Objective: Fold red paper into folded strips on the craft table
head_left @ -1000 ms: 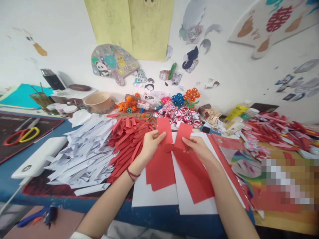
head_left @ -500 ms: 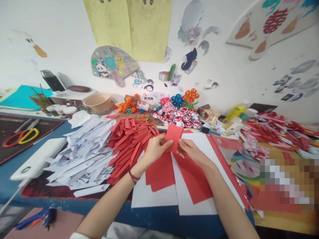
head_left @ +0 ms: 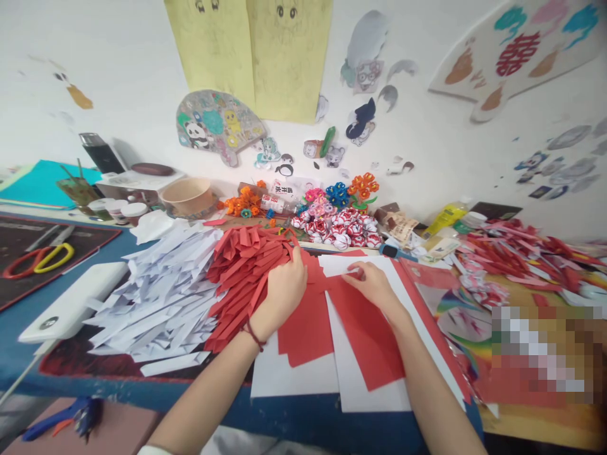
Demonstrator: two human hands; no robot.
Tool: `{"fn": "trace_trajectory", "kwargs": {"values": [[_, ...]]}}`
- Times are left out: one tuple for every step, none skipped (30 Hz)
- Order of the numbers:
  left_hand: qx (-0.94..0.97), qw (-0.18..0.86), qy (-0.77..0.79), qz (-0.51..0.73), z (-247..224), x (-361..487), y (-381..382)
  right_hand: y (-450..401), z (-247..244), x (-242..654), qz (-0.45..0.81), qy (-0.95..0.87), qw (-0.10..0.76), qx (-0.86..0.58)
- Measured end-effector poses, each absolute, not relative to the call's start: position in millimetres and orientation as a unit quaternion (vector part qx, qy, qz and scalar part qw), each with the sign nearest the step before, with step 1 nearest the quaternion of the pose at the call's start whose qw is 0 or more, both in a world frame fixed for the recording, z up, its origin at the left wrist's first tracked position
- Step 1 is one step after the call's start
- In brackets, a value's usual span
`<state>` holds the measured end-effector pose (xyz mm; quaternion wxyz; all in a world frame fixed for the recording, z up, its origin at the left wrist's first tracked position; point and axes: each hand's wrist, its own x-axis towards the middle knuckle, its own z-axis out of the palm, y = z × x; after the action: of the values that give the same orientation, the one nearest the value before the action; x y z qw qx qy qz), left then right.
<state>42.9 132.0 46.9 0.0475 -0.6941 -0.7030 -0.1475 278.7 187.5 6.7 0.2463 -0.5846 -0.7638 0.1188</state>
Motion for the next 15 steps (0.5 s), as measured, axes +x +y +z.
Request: {"fn": "trace_trajectory", "kwargs": {"values": [[-0.709, 0.055, -0.687, -0.146, 46.0, 43.5, 131.7, 187.6, 5.2, 278.6, 0.126, -0.771, 0.247, -0.573], [-0.729, 0.060, -0.666, -0.144, 45.4, 43.9, 131.3, 187.5, 4.3, 278.4, 0.129, -0.778, 0.245, -0.564], [-0.749, 0.063, -0.644, -0.141, 44.9, 44.1, 130.8, 187.3, 3.8, 278.1, 0.129, -0.784, 0.241, -0.557], [-0.770, 0.063, -0.620, -0.138, 44.5, 44.4, 129.9, 186.9, 3.6, 277.8, 0.128, -0.789, 0.236, -0.553], [-0.789, 0.062, -0.596, -0.134, 44.0, 44.8, 128.7, 186.3, 3.9, 277.4, 0.126, -0.793, 0.234, -0.549], [-0.808, 0.061, -0.571, -0.133, 43.3, 45.3, 127.1, 185.6, 4.6, 276.8, 0.123, -0.796, 0.235, -0.543], [-0.824, 0.060, -0.548, -0.132, 42.3, 46.0, 125.4, 184.7, 5.7, 276.1, 0.121, -0.800, 0.238, -0.537], [-0.836, 0.060, -0.530, -0.130, 41.2, 46.8, 123.5, 183.8, 7.1, 275.3, 0.118, -0.805, 0.241, -0.530], [-0.842, 0.060, -0.520, -0.127, 40.0, 47.7, 121.8, 182.9, 8.6, 274.4, 0.115, -0.809, 0.243, -0.522], [-0.845, 0.060, -0.518, -0.123, 38.7, 48.7, 120.3, 182.0, 10.3, 273.5, 0.114, -0.814, 0.240, -0.516], [-0.843, 0.059, -0.522, -0.118, 37.6, 49.7, 119.1, 181.2, 11.8, 272.8, 0.115, -0.819, 0.234, -0.512], [-0.838, 0.058, -0.530, -0.113, 36.8, 50.6, 118.3, 180.5, 13.1, 272.2, 0.117, -0.822, 0.227, -0.510], [-0.835, 0.057, -0.537, -0.110, 36.4, 51.3, 117.8, 180.0, 14.2, 271.8, 0.118, -0.824, 0.221, -0.509], [-0.833, 0.056, -0.540, -0.108, 36.3, 51.8, 117.6, 179.7, 15.0, 271.4, 0.119, -0.825, 0.216, -0.508], [-0.833, 0.056, -0.540, -0.108, 36.5, 52.1, 117.5, 179.3, 15.6, 271.1, 0.119, -0.826, 0.214, -0.507]]}}
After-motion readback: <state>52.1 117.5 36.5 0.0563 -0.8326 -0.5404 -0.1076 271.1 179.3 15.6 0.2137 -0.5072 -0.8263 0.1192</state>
